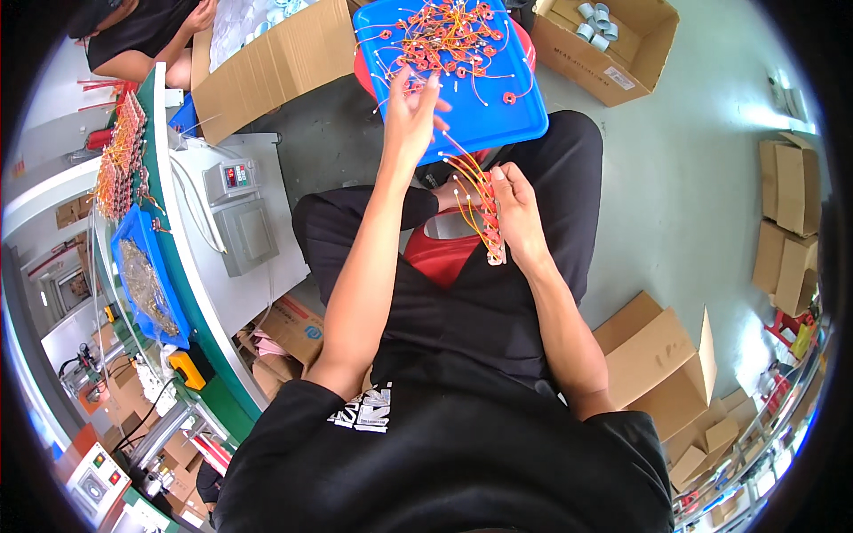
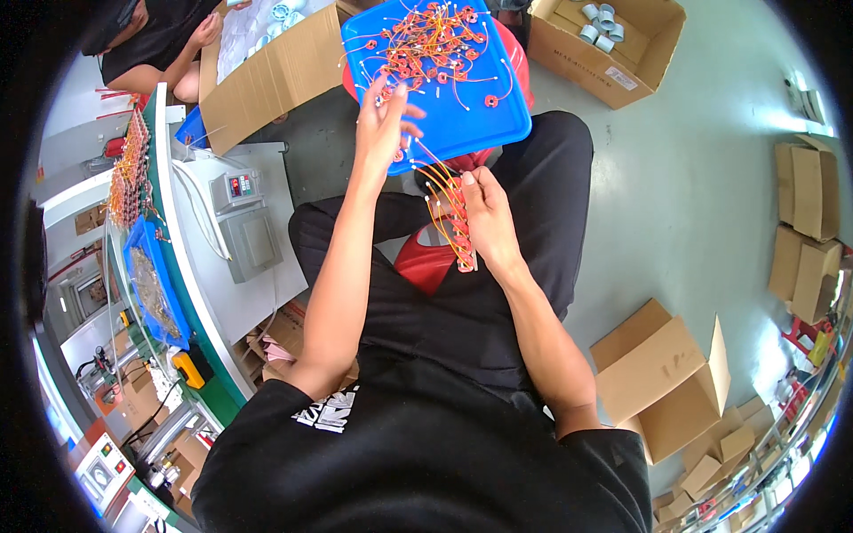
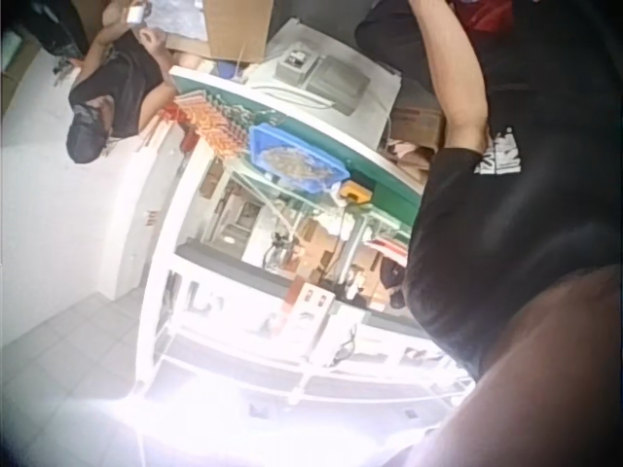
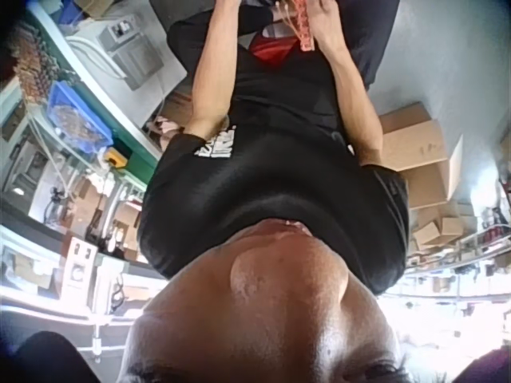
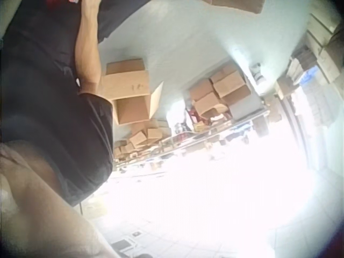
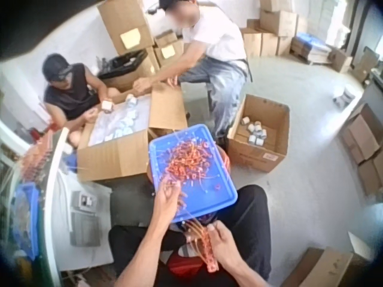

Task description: Inspecting and organizing bundles of wires with small attached circuit boards or LEDs.

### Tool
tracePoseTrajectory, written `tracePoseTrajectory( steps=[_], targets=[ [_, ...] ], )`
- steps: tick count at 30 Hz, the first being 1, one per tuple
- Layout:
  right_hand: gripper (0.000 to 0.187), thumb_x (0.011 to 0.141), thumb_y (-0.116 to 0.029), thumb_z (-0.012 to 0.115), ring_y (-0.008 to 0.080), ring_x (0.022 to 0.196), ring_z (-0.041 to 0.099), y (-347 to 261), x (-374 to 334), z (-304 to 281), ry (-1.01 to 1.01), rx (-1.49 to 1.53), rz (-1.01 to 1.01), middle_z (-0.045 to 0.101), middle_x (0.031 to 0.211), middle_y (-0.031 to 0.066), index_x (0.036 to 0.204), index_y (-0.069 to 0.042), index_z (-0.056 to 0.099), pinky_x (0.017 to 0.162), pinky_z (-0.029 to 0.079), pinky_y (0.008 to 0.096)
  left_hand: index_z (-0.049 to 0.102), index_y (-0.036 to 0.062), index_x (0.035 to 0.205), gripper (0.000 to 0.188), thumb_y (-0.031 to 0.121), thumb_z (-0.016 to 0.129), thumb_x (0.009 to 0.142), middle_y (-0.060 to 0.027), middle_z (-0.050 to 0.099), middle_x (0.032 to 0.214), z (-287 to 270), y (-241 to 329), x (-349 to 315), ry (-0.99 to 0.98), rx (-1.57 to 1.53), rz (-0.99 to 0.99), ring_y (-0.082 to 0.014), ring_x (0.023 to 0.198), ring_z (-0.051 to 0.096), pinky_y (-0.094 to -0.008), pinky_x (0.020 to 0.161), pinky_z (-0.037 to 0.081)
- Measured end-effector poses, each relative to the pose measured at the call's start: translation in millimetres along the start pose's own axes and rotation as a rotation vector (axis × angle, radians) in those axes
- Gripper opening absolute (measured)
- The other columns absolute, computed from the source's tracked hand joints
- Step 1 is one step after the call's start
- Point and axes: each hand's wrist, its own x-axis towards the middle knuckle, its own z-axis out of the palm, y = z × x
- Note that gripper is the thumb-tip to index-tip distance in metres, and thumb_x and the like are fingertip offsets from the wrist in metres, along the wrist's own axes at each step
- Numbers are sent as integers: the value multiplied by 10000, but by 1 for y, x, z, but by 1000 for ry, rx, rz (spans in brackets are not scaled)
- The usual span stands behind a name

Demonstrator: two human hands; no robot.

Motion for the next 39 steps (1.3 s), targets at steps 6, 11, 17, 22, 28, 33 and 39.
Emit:
tracePoseTrajectory(
  steps=[6, 11, 17, 22, 28, 33, 39],
  targets=[
    [238, 1003, -219, 406, 13, 647, 347, -22, -7, 13, -68, 131, 2, 413, 709, -71, 812, -92, 467, 580, 324, 192, 472, 39, 1013, 247, 281, 487, 965, -37, 522, 738, -12, -20, -108, 108, -20, -37, -82, 653, 490, -239, 603, 406],
    [243, 986, -203, 444, 67, 586, 400, -15, -6, 20, -148, -108, -62, 433, 628, -14, 812, -34, 466, 535, 359, 253, 535, -17, 976, 448, 401, 375, 983, -128, 586, 754, 3, -16, -131, -41, 115, -59, -169, 710, 569, -348, 669, 436],
    [200, 968, -171, 465, 197, 554, 464, -25, -22, 31, -56, -428, -181, 467, 635, 131, 849, -9, 472, 538, 394, 330, 505, -13, 833, 408, 354, 410, 986, -63, 471, 621, 4, -1, -133, 39, 143, -86, -92, 554, 419, -304, 499, 350],
    [164, 961, -136, 464, 260, 577, 474, -31, -29, 31, -141, -499, -295, 484, 656, 153, 862, -6, 470, 566, 409, 335, 517, 20, 874, 394, 381, 404, 986, 5, 481, 687, -7, -10, -131, -182, -75, -32, -56, 632, 425, -268, 556, 372],
    [175, 958, -138, 481, 210, 571, 430, -27, -25, 23, -172, -338, -244, 473, 648, 121, 860, 7, 491, 563, 396, 304, 506, 8, 883, 421, 395, 381, 989, -27, 531, 716, -16, -5, -130, -332, -132, -59, -89, 662, 481, -297, 604, 414],
    [165, 939, -136, 511, 311, 598, 526, -37, -32, 30, -125, -583, -287, 533, 666, 160, 867, 12, 502, 558, 424, 344, 526, -43, 807, 458, 350, 379, 990, -139, 510, 562, -11, -6, -137, -63, 192, 61, -215, 489, 486, -353, 508, 382],
    [71, 891, -52, 529, 375, 724, 572, -34, -40, 33, -161, -642, -395, 583, 819, 184, 919, 0, 490, 618, 468, 412, 570, -37, 811, 382, 283, 439, 972, -121, 495, 531, -7, 0, -144, 31, 179, 104, -193, 451, 458, -334, 464, 358]
  ],
)
